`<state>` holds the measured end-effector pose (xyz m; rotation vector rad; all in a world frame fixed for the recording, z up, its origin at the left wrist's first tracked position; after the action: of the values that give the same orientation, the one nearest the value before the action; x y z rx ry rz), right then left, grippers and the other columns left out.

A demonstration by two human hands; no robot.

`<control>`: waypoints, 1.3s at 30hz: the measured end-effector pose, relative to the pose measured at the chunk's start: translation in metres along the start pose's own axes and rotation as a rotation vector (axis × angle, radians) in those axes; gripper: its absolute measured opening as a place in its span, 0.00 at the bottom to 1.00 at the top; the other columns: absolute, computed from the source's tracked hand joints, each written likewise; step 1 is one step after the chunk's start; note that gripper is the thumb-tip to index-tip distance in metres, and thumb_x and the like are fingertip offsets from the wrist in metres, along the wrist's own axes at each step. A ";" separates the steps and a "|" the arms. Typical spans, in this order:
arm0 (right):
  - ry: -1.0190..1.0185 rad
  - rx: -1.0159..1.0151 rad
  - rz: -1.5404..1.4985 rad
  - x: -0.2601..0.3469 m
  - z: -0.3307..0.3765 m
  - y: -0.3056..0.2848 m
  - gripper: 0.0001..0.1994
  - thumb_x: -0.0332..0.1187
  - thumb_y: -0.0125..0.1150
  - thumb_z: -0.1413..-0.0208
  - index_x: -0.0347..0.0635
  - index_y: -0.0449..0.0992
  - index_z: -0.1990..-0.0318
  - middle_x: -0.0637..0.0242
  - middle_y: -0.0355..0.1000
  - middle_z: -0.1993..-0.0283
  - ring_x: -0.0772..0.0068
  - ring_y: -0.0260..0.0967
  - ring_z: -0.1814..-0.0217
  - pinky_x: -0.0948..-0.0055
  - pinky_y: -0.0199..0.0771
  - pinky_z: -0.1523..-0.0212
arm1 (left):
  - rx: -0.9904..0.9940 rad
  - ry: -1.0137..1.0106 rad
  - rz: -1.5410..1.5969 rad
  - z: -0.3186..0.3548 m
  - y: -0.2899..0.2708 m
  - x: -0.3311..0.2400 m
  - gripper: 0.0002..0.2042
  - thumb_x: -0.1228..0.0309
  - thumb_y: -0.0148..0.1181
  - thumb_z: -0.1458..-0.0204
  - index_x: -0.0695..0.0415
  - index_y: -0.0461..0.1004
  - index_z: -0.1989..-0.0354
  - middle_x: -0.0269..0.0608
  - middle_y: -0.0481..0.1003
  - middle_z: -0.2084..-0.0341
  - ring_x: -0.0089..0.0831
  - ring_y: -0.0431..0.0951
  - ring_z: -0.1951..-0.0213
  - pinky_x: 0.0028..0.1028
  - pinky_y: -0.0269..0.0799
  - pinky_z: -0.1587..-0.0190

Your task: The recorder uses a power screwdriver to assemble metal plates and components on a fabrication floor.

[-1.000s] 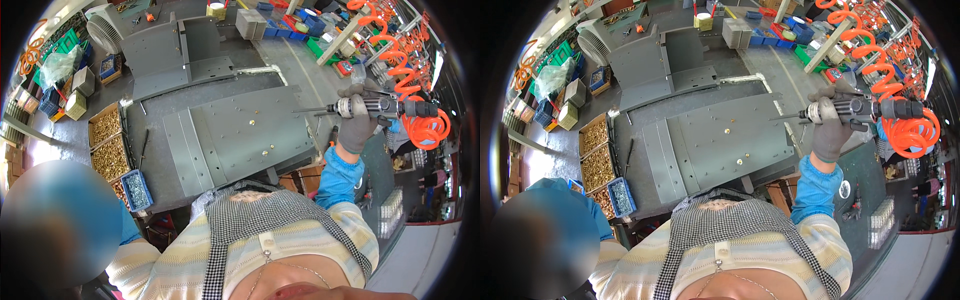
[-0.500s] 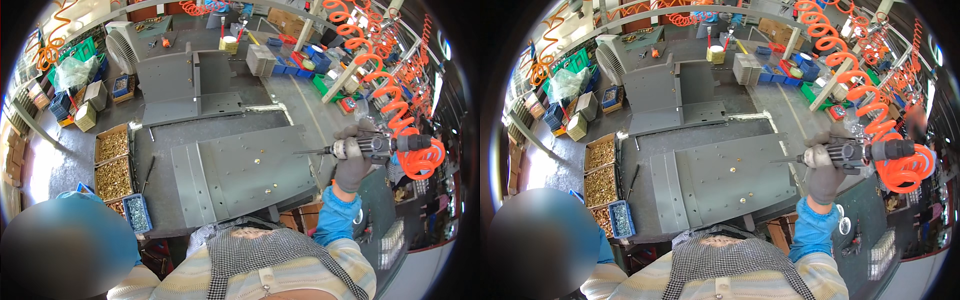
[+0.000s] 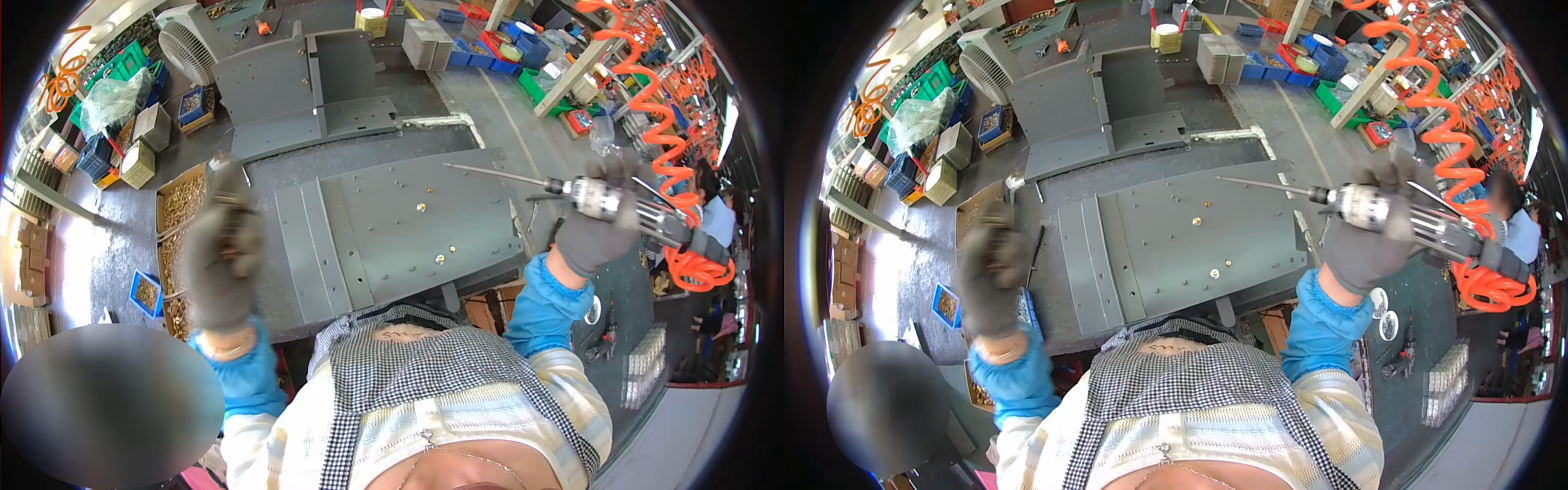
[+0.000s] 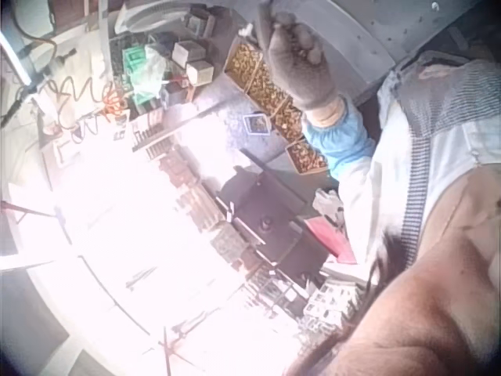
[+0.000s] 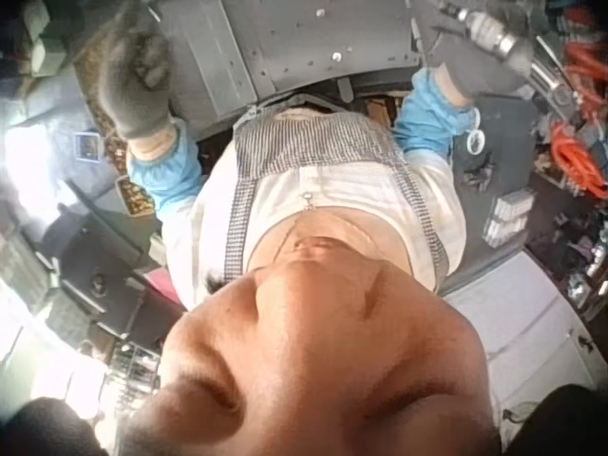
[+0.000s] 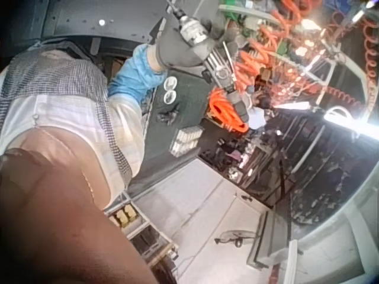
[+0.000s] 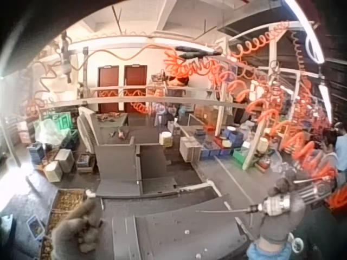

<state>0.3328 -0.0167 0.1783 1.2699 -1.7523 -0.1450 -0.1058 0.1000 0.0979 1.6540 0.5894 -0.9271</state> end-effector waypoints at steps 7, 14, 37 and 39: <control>0.107 0.294 -0.546 0.019 0.008 0.039 0.31 0.38 0.67 0.53 0.35 0.63 0.42 0.66 0.60 0.56 0.75 0.54 0.63 0.72 0.64 0.62 | -0.037 -0.616 0.615 0.027 0.038 0.178 0.14 0.69 0.45 0.35 0.59 0.63 0.43 0.41 0.68 0.59 0.18 0.63 0.72 0.13 0.61 0.79; 0.180 0.293 -0.422 -0.008 0.032 0.049 0.30 0.37 0.64 0.54 0.36 0.62 0.43 0.66 0.58 0.57 0.75 0.50 0.65 0.72 0.55 0.67 | 0.097 -0.586 0.752 0.027 0.040 0.180 0.16 0.63 0.46 0.33 0.61 0.66 0.45 0.37 0.68 0.63 0.16 0.62 0.73 0.11 0.61 0.78; 0.287 0.167 -0.341 -0.024 0.046 0.026 0.26 0.33 0.59 0.46 0.38 0.65 0.40 0.56 0.71 0.50 0.67 0.67 0.57 0.58 0.74 0.54 | -0.152 -0.452 -0.248 0.017 0.037 0.162 0.15 0.63 0.47 0.34 0.60 0.74 0.51 0.31 0.71 0.73 0.14 0.63 0.77 0.15 0.61 0.78; 0.279 0.152 -0.332 -0.020 0.048 0.029 0.25 0.33 0.59 0.46 0.38 0.65 0.40 0.56 0.71 0.50 0.66 0.67 0.57 0.58 0.74 0.54 | -0.147 -0.434 -0.276 0.013 0.039 0.162 0.14 0.63 0.48 0.34 0.60 0.74 0.52 0.31 0.71 0.73 0.14 0.64 0.77 0.15 0.62 0.78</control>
<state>0.2786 -0.0064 0.1565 1.6046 -1.3279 -0.0219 0.0136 0.0638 -0.0141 1.2059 0.5761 -1.3641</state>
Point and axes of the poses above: each hand's wrist, its own z-axis away from the middle knuckle, its own y-axis out of the palm, x = y × z, the point moved 8 cm from there along -z, towards the middle knuckle
